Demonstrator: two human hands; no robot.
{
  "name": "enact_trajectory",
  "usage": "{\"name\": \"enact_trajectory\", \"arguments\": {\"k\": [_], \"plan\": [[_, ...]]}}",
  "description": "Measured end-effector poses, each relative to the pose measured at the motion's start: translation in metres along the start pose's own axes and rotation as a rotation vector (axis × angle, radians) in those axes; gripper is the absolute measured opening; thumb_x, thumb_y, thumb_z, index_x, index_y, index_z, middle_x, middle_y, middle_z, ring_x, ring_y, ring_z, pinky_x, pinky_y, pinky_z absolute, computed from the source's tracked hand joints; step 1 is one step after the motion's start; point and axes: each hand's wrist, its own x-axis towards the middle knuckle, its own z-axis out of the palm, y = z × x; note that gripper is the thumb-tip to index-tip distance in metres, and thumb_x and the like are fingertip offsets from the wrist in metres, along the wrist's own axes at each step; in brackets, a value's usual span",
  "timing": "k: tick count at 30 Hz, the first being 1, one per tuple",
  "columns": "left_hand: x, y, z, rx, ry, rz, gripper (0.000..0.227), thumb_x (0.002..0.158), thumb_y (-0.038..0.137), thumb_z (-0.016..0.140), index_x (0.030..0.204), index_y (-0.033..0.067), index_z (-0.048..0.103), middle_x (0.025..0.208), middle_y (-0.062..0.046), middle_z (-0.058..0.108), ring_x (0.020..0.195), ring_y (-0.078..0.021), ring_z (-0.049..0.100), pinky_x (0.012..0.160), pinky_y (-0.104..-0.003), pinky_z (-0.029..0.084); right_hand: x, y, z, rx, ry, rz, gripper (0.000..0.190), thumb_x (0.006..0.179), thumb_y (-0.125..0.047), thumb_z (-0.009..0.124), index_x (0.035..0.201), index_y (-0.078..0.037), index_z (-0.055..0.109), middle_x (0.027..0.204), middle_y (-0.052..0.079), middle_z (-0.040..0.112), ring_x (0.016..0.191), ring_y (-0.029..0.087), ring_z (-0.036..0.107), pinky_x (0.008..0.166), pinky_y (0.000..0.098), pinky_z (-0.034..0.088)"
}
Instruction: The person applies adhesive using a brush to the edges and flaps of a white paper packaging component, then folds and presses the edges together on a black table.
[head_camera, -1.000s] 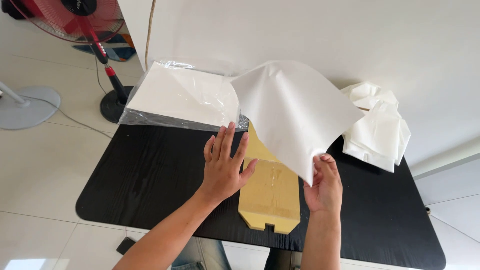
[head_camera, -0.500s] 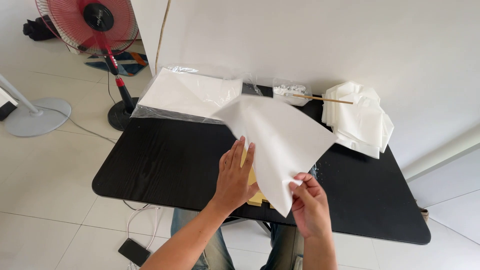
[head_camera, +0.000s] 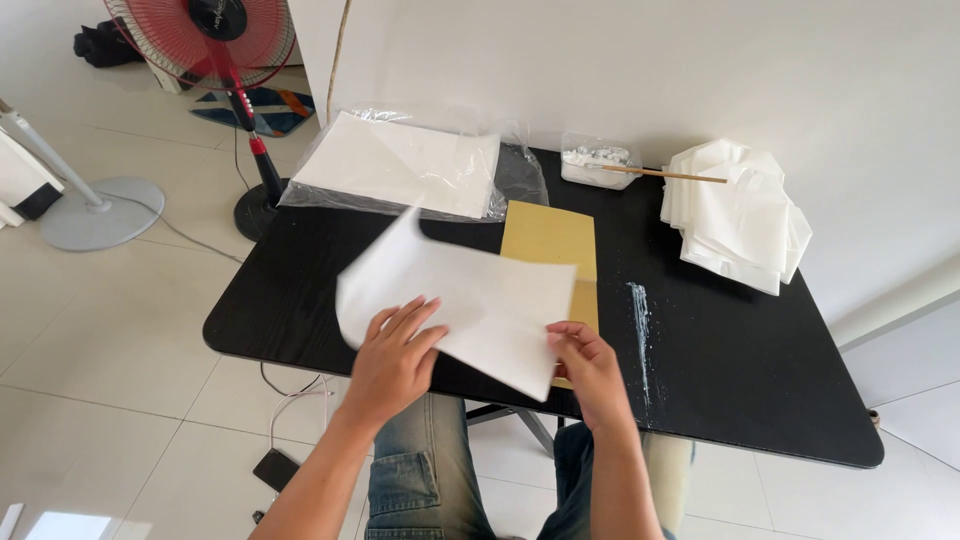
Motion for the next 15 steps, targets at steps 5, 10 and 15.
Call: {"name": "enact_trajectory", "arguments": {"k": [5, 10, 15], "plan": [[-0.050, -0.032, -0.009, -0.129, -0.306, -0.236, 0.027, 0.092, 0.007, 0.056, 0.111, 0.0121, 0.075, 0.151, -0.009, 0.053, 0.143, -0.0335, 0.044, 0.115, -0.052, 0.034, -0.019, -0.003, -0.006, -0.690, -0.076, -0.043, 0.064, 0.084, -0.040, 0.075, 0.142, -0.022, 0.057, 0.143, -0.003, 0.060, 0.136, 0.012, 0.048, 0.111, 0.0347, 0.042], [-0.068, -0.053, -0.028, -0.151, -0.615, -0.441, 0.031, 0.093, 0.012, 0.056, 0.118, 0.0198, 0.072, 0.166, -0.009, 0.030, 0.157, -0.0321, 0.018, 0.127, -0.051, 0.009, -0.011, 0.017, -0.019, -1.048, -0.131, -0.126, 0.068, 0.088, -0.040, 0.073, 0.151, -0.027, 0.049, 0.158, -0.008, 0.046, 0.152, 0.013, 0.032, 0.123, 0.0459, 0.025], [-0.073, -0.061, -0.050, -0.213, -0.677, -0.506, 0.121, 0.059, 0.078, 0.090, 0.153, 0.0195, 0.041, 0.169, 0.002, 0.025, 0.159, -0.0195, 0.010, 0.127, -0.042, 0.006, 0.004, 0.039, -0.042, -1.080, -0.023, -0.227, 0.048, 0.093, -0.035, 0.068, 0.138, -0.021, 0.064, 0.148, -0.006, 0.061, 0.148, 0.015, 0.043, 0.121, 0.0445, 0.031]]}}
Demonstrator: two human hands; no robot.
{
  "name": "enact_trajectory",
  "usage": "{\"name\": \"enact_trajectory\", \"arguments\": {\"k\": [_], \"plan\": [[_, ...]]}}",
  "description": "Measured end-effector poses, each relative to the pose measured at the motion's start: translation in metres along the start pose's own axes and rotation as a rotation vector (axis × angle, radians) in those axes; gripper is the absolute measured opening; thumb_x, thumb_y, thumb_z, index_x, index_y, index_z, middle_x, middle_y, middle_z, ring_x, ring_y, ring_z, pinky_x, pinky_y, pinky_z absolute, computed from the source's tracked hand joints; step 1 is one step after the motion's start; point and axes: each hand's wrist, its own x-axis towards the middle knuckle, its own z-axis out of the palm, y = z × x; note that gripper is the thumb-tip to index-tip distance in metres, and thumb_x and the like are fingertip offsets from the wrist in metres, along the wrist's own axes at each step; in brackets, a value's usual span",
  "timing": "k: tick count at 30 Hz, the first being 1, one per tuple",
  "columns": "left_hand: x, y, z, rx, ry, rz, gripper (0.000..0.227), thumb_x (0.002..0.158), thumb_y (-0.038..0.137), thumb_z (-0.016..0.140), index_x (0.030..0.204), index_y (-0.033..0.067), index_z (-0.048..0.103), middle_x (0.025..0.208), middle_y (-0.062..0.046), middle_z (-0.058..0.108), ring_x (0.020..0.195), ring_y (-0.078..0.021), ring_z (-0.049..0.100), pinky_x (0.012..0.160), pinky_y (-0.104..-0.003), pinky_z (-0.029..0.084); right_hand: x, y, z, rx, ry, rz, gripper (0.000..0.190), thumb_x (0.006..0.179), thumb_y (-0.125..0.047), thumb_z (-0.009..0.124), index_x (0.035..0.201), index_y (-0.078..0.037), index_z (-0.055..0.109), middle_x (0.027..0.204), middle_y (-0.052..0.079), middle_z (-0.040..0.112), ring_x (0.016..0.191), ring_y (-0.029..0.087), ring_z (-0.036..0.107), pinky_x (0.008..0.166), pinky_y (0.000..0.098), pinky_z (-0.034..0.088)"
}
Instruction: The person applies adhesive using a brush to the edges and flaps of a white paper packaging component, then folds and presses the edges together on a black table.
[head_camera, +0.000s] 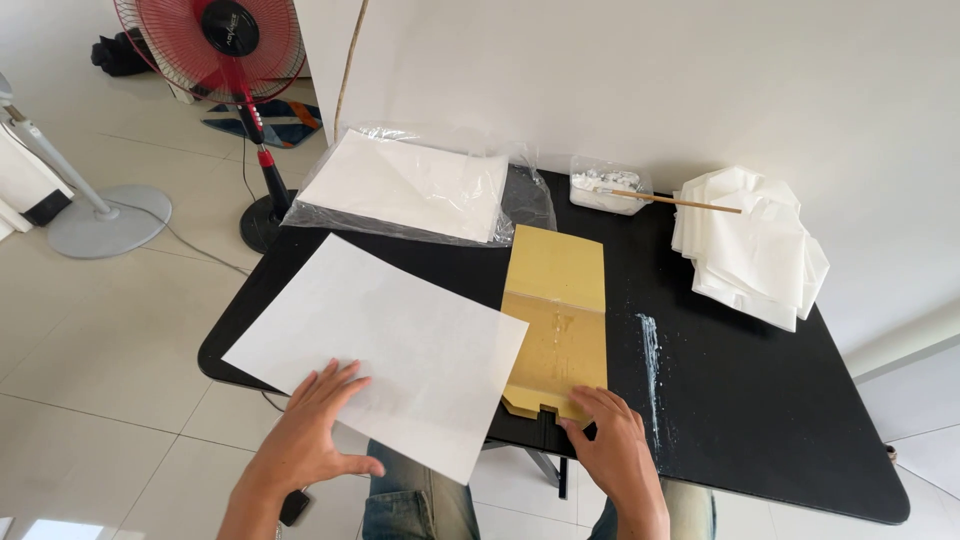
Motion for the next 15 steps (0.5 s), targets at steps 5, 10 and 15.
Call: {"name": "enact_trajectory", "arguments": {"k": [5, 10, 15], "plan": [[0.006, -0.008, 0.007, -0.048, 0.141, -0.125, 0.079, 0.082, 0.061, 0.070, 0.147, 0.0187, 0.052, 0.156, 0.005, 0.050, 0.149, -0.0149, 0.035, 0.123, -0.040, 0.023, 0.007, -0.003, -0.015, 0.202, 0.186, 0.005, 0.026, 0.095, -0.026, 0.065, 0.114, -0.015, 0.079, 0.115, 0.000, 0.080, 0.111, 0.017, 0.072, 0.093, 0.0335, 0.058], [0.017, -0.001, 0.005, 0.022, 0.191, -0.226, 0.062, 0.090, 0.051, 0.065, 0.140, 0.0154, 0.059, 0.160, 0.013, 0.044, 0.139, -0.0142, 0.048, 0.119, -0.042, 0.034, 0.014, -0.027, -0.058, 0.316, 0.318, 0.031, 0.023, 0.096, -0.026, 0.065, 0.111, -0.015, 0.079, 0.113, 0.000, 0.079, 0.108, 0.017, 0.071, 0.084, 0.0350, 0.057], [0.026, 0.011, 0.004, 0.107, 0.151, -0.283, 0.039, 0.082, 0.059, 0.074, 0.102, 0.0258, 0.073, 0.166, 0.004, 0.032, 0.161, -0.0193, 0.015, 0.129, -0.047, 0.002, 0.008, -0.057, -0.095, 0.447, 0.380, 0.272, 0.016, 0.095, -0.033, 0.070, 0.103, -0.025, 0.081, 0.099, -0.009, 0.080, 0.055, 0.011, 0.041, 0.061, 0.0269, 0.040]]}}
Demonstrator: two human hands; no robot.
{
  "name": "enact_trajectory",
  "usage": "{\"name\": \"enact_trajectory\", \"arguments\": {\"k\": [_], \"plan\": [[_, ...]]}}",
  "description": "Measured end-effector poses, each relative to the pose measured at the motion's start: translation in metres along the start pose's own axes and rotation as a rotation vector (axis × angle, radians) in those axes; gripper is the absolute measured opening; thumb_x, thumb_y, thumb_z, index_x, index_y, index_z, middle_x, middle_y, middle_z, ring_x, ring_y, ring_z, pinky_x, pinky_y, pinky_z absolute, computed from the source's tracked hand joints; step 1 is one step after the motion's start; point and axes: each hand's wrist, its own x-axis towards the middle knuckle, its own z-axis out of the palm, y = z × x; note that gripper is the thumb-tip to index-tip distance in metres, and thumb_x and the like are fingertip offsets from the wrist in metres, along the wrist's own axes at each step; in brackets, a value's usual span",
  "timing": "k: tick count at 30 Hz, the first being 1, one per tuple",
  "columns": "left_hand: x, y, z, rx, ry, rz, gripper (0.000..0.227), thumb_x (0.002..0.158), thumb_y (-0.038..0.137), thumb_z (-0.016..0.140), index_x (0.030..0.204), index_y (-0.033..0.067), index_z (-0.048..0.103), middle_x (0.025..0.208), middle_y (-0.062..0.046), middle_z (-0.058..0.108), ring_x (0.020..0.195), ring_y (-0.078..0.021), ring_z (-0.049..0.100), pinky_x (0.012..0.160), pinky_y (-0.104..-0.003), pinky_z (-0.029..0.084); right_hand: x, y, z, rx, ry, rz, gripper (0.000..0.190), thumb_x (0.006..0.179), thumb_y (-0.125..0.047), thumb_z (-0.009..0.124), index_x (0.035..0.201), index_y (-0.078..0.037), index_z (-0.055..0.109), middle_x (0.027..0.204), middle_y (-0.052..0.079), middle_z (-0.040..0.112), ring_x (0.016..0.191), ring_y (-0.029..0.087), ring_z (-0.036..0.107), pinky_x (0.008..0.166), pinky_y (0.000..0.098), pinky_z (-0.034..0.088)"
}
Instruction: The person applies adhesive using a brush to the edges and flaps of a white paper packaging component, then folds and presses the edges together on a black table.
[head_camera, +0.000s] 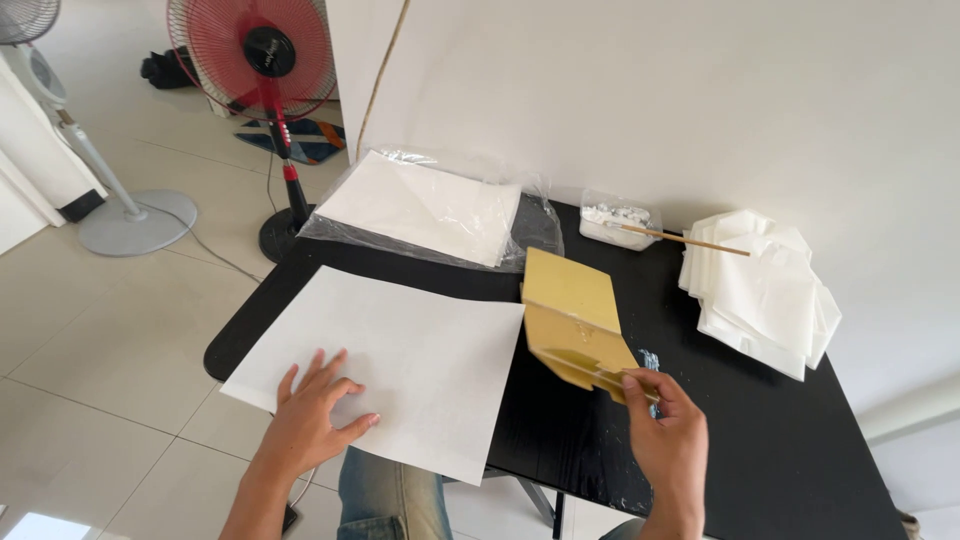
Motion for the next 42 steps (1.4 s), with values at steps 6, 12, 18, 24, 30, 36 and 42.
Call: {"name": "enact_trajectory", "arguments": {"k": [6, 12, 18, 24, 30, 36, 42], "plan": [[0.004, 0.016, 0.008, -0.001, -0.082, 0.079, 0.052, 0.085, 0.062, 0.071, 0.127, 0.0326, 0.067, 0.163, 0.009, 0.038, 0.156, -0.0146, 0.026, 0.126, -0.048, 0.010, 0.014, 0.002, -0.005, 0.254, 0.085, -0.039, 0.021, 0.097, -0.023, 0.072, 0.111, -0.009, 0.078, 0.102, 0.002, 0.076, 0.097, 0.014, 0.067, 0.088, 0.0287, 0.052], [0.013, 0.051, 0.021, 0.007, -0.084, 0.239, 0.042, 0.101, 0.048, 0.050, 0.133, 0.0270, 0.068, 0.157, 0.001, 0.046, 0.145, -0.0239, 0.038, 0.114, -0.053, 0.027, -0.005, 0.025, 0.037, 0.125, -0.060, -0.083, 0.017, 0.092, -0.031, 0.073, 0.097, -0.017, 0.081, 0.094, -0.007, 0.082, 0.093, 0.006, 0.072, 0.085, 0.0234, 0.049], [0.013, 0.080, 0.052, 0.071, 0.056, 0.303, 0.076, 0.093, 0.069, 0.059, 0.144, 0.0137, 0.053, 0.165, -0.015, 0.028, 0.151, -0.0334, 0.025, 0.114, -0.055, 0.024, -0.022, 0.063, 0.085, -0.013, -0.275, 0.017, 0.025, 0.090, -0.037, 0.069, 0.106, -0.022, 0.081, 0.113, -0.007, 0.081, 0.100, 0.008, 0.073, 0.072, 0.0288, 0.053], [0.017, 0.085, 0.062, 0.066, 0.125, 0.364, 0.039, 0.103, 0.029, 0.048, 0.137, 0.0162, 0.063, 0.154, -0.012, 0.049, 0.128, -0.0284, 0.050, 0.095, -0.047, 0.041, -0.015, 0.089, 0.094, -0.049, -0.310, -0.053, 0.023, 0.092, -0.036, 0.067, 0.103, -0.022, 0.080, 0.113, -0.008, 0.079, 0.101, 0.009, 0.071, 0.072, 0.0282, 0.054], [0.030, 0.079, 0.061, 0.111, 0.122, 0.300, 0.058, 0.096, 0.055, 0.060, 0.139, 0.0170, 0.060, 0.155, -0.012, 0.045, 0.139, -0.0319, 0.039, 0.104, -0.054, 0.032, -0.021, 0.092, 0.098, 0.036, -0.301, -0.124, 0.020, 0.093, -0.030, 0.066, 0.103, -0.017, 0.078, 0.113, -0.003, 0.078, 0.109, 0.012, 0.071, 0.094, 0.0293, 0.055], [0.020, 0.086, 0.057, 0.098, 0.098, 0.296, 0.051, 0.102, 0.050, 0.048, 0.145, 0.0241, 0.056, 0.160, -0.010, 0.040, 0.143, -0.0304, 0.039, 0.102, -0.054, 0.034, -0.017, 0.090, 0.095, -0.039, -0.312, -0.115, 0.025, 0.096, -0.038, 0.059, 0.107, -0.021, 0.073, 0.120, -0.007, 0.076, 0.106, 0.011, 0.070, 0.091, 0.0310, 0.054], [0.026, 0.081, 0.058, 0.131, 0.127, 0.325, 0.044, 0.101, 0.041, 0.049, 0.141, 0.0269, 0.061, 0.154, -0.011, 0.046, 0.128, -0.0279, 0.048, 0.095, -0.051, 0.036, -0.017, 0.107, 0.101, -0.039, -0.301, -0.291, 0.022, 0.097, -0.031, 0.058, 0.103, -0.015, 0.071, 0.116, -0.004, 0.076, 0.116, 0.014, 0.062, 0.092, 0.0307, 0.054]]}}
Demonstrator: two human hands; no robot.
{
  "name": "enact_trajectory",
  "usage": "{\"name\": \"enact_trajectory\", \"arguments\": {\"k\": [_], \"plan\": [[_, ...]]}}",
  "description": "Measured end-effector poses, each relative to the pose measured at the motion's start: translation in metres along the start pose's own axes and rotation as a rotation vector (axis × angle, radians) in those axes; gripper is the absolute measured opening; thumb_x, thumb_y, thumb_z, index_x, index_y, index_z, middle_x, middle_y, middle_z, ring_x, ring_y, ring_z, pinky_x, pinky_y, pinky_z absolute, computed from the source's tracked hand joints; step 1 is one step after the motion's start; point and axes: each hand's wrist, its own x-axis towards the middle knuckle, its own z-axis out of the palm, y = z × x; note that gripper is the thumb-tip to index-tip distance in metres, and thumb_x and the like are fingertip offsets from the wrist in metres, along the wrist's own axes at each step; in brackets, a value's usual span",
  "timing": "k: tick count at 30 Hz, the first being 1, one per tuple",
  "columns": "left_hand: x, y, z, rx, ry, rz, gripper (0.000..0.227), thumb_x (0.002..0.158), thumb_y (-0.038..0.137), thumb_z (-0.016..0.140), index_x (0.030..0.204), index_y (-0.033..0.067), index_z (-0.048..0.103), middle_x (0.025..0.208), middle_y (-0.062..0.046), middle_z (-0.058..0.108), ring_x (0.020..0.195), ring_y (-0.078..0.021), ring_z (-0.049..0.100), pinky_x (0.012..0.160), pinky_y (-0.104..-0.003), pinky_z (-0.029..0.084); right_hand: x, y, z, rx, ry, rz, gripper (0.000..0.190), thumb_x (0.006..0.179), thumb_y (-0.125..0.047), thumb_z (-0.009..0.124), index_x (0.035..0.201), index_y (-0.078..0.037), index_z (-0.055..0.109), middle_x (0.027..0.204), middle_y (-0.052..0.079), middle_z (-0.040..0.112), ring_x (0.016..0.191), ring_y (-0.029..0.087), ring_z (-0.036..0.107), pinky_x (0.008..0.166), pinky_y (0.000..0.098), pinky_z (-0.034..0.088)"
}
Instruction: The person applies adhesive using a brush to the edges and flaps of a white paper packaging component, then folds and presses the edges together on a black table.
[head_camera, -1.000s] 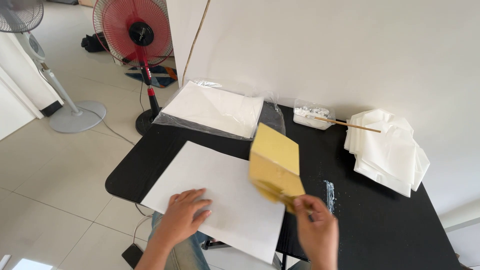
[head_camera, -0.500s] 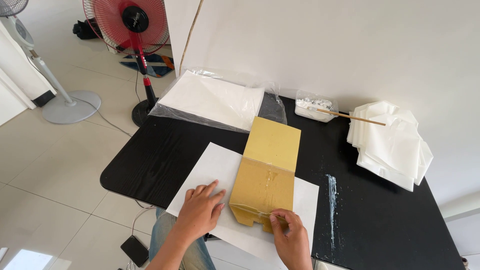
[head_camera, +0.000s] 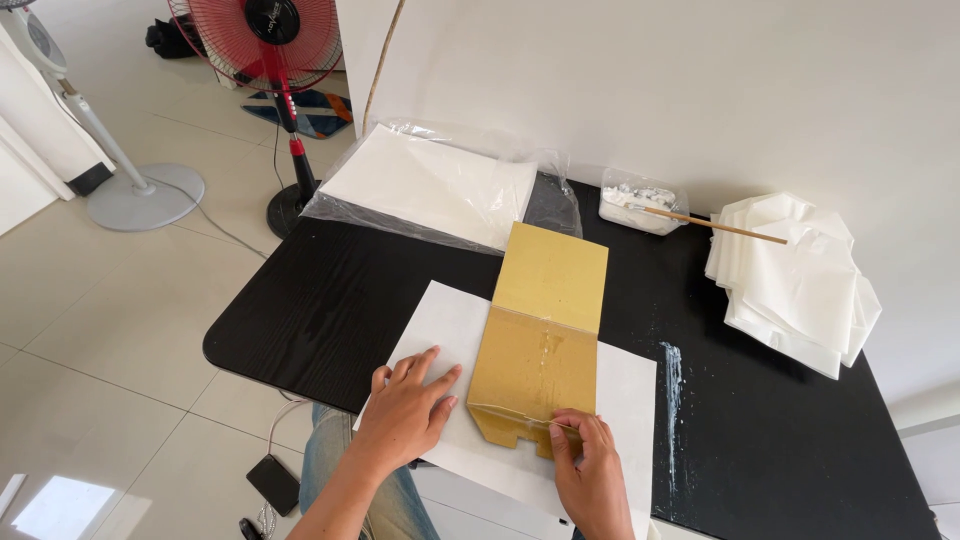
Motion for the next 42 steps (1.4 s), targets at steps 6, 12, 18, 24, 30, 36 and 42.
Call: {"name": "enact_trajectory", "arguments": {"k": [6, 12, 18, 24, 30, 36, 42], "plan": [[-0.003, 0.007, -0.009, -0.023, -0.063, -0.031, 0.050, 0.102, 0.050, 0.047, 0.145, 0.0274, 0.057, 0.155, -0.012, 0.042, 0.130, -0.0309, 0.045, 0.098, -0.054, 0.036, 0.004, -0.004, -0.001, -0.003, 0.146, -0.043, 0.019, 0.097, -0.028, 0.062, 0.105, -0.016, 0.074, 0.107, 0.000, 0.078, 0.099, 0.017, 0.068, 0.108, 0.0365, 0.047], [-0.007, 0.006, -0.010, -0.050, -0.108, -0.050, 0.051, 0.102, 0.052, 0.045, 0.147, 0.0295, 0.055, 0.157, -0.010, 0.038, 0.134, -0.0306, 0.042, 0.100, -0.055, 0.034, 0.013, 0.003, 0.009, -0.011, 0.093, -0.067, 0.018, 0.096, -0.025, 0.063, 0.104, -0.014, 0.075, 0.104, 0.000, 0.076, 0.103, 0.018, 0.066, 0.092, 0.0325, 0.053], [-0.006, 0.004, -0.009, -0.036, -0.048, -0.015, 0.050, 0.102, 0.051, 0.047, 0.145, 0.0275, 0.057, 0.155, -0.011, 0.042, 0.133, -0.0301, 0.042, 0.099, -0.054, 0.035, 0.012, 0.008, 0.009, -0.070, 0.042, -0.094, 0.021, 0.099, -0.026, 0.058, 0.109, -0.014, 0.071, 0.110, 0.000, 0.078, 0.109, 0.021, 0.064, 0.115, 0.0406, 0.040], [-0.007, 0.003, -0.004, -0.014, 0.004, -0.003, 0.049, 0.101, 0.051, 0.049, 0.143, 0.0267, 0.059, 0.153, -0.013, 0.044, 0.132, -0.0310, 0.044, 0.095, -0.054, 0.037, 0.009, -0.008, 0.004, -0.078, -0.012, 0.053, 0.024, 0.100, -0.028, 0.055, 0.111, -0.017, 0.073, 0.114, -0.002, 0.080, 0.117, 0.019, 0.063, 0.121, 0.0392, 0.036], [-0.007, 0.002, -0.006, -0.025, -0.009, -0.002, 0.050, 0.101, 0.051, 0.050, 0.143, 0.0262, 0.058, 0.153, -0.011, 0.043, 0.132, -0.0310, 0.043, 0.097, -0.055, 0.036, 0.012, 0.007, 0.007, -0.068, -0.015, -0.082, 0.020, 0.100, -0.027, 0.055, 0.102, -0.013, 0.069, 0.117, -0.002, 0.080, 0.119, 0.022, 0.065, 0.126, 0.0427, 0.028], [-0.006, 0.001, -0.008, -0.054, -0.057, -0.010, 0.050, 0.102, 0.051, 0.049, 0.144, 0.0255, 0.058, 0.154, -0.013, 0.042, 0.135, -0.0325, 0.041, 0.099, -0.056, 0.034, 0.007, 0.007, 0.000, -0.012, -0.027, -0.117, 0.015, 0.090, -0.028, 0.071, 0.096, -0.014, 0.073, 0.119, -0.001, 0.080, 0.108, 0.015, 0.072, 0.125, 0.0387, 0.028], [-0.028, -0.008, -0.029, -0.508, 0.753, -0.104, 0.026, 0.093, 0.022, 0.066, 0.071, 0.0081, 0.067, 0.068, 0.000, 0.066, 0.060, -0.0118, 0.063, 0.056, -0.028, 0.047, 0.006, 0.003, -0.005, 0.007, -0.033, -0.077, 0.021, 0.082, -0.032, 0.082, 0.086, -0.011, 0.078, 0.121, 0.001, 0.081, 0.123, 0.015, 0.067, 0.125, 0.0382, 0.032]]}}
